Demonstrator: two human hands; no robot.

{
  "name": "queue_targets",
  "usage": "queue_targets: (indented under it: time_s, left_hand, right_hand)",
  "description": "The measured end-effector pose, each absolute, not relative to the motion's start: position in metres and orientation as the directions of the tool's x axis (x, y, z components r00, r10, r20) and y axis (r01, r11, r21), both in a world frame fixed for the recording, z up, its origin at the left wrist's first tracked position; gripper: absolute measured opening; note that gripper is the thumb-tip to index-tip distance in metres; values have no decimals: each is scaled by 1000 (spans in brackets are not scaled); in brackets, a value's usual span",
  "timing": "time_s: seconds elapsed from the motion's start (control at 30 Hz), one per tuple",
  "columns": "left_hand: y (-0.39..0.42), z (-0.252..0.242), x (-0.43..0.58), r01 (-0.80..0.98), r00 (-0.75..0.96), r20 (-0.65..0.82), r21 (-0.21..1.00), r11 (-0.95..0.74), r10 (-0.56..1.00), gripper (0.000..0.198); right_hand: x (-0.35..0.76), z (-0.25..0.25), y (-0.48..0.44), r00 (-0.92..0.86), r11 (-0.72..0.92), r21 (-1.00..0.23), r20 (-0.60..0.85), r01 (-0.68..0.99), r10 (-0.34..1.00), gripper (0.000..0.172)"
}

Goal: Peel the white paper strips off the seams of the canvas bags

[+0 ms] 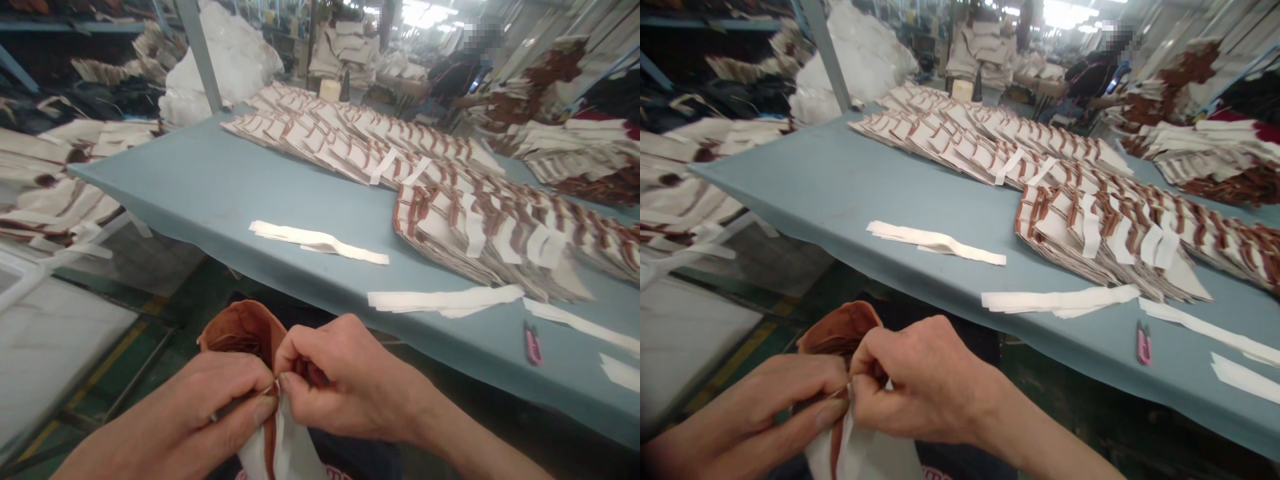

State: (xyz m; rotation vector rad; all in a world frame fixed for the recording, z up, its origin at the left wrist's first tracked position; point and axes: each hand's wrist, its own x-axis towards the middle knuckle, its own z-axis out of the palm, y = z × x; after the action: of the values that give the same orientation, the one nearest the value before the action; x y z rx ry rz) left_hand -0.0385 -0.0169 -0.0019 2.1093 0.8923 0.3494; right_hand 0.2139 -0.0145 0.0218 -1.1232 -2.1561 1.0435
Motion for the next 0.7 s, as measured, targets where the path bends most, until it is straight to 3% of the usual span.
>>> queue_targets:
  time_s: [0.1,0.2,0.33,0.43,0.53,0.6,0.7]
  left_hand:
    - [-17,-6,-41,476,747,-108,775,-415,656,35]
    - [-14,-5,-44,478,755,-158,796,-371,636,36]
    - [-8,-1,-44,469,754,-209,835,-287,623,43]
    - [-3,1,-41,458,741,-200,849,-264,640,45]
    - [5,3,-35,424,749,-203,879,-220,631,43]
    - [10,7,-32,404,759,-214,895,-188,615,40]
    - [14,12,-26,422,750,-190,875,-238,633,37]
  right_hand:
    - [212,24,-10,-540,131,-905,-120,404,833,19]
    - [209,28,-6,-564,33,-919,-213,393,798,23]
    - [208,32,-3,-558,12,-922,-224,387,799,21]
    - [207,37,0,-574,91,-905,-182,414,799,20]
    - [202,48,5,-614,310,-770,-130,557,779,18]
    - [198,56,10,-663,490,-582,-117,649,740,16]
    - [194,62,17,-741,665,-358,-140,656,656,17]
